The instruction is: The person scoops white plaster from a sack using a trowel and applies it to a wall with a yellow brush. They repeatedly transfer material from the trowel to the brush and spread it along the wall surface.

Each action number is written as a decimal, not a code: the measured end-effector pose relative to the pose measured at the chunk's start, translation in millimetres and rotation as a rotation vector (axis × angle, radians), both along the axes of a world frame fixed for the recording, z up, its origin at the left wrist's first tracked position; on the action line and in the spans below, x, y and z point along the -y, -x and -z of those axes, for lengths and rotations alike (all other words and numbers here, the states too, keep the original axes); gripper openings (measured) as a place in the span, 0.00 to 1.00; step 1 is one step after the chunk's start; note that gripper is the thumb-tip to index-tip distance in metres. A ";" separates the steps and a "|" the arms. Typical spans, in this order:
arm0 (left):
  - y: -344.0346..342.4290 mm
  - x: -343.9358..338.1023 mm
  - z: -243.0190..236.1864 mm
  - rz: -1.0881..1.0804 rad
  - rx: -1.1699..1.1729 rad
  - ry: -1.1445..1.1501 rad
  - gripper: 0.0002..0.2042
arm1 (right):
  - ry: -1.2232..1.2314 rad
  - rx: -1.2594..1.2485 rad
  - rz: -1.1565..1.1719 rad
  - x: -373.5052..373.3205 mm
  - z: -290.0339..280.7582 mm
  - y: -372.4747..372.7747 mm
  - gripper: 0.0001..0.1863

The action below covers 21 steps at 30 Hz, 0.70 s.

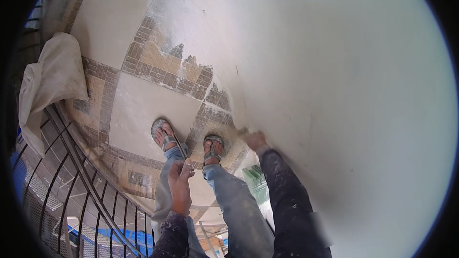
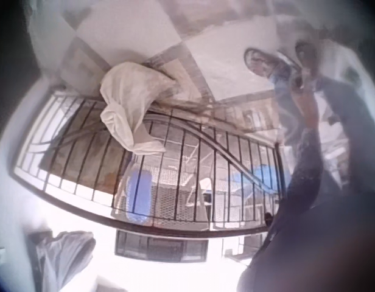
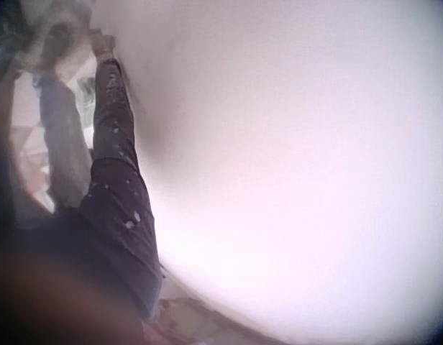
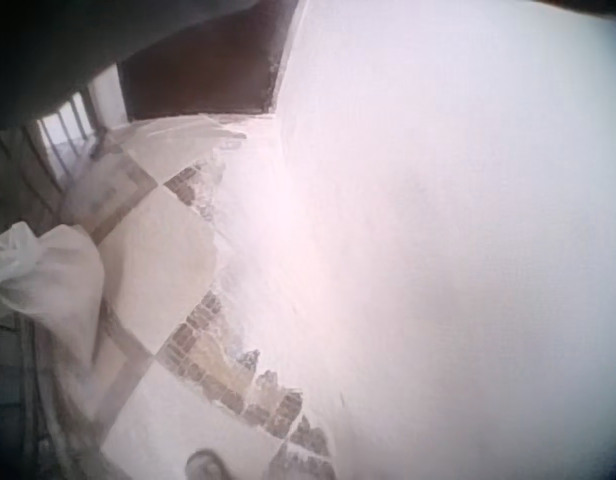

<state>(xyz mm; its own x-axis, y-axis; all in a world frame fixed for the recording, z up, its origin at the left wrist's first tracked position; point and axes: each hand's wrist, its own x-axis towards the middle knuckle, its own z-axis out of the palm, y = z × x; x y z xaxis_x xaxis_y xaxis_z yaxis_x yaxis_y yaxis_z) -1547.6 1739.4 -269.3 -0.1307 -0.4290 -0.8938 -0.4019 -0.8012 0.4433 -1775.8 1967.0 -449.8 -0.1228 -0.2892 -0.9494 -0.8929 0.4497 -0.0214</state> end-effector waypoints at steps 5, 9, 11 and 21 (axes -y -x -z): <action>3.9 -34.9 1.2 -0.015 -0.032 -0.049 0.10 | 0.415 -0.250 -0.400 162.6 23.2 100.9 0.19; 0.1 -51.3 4.2 0.062 0.015 0.035 0.09 | 0.946 -0.681 -0.565 231.8 -17.1 120.6 0.05; -1.7 -53.9 3.4 -0.031 -0.021 -0.006 0.12 | 1.175 -1.042 -0.734 211.8 -39.2 91.7 0.03; -1.7 -54.4 -9.4 -0.150 -0.073 -0.044 0.13 | 0.146 -0.174 0.127 -53.5 23.9 -32.0 0.07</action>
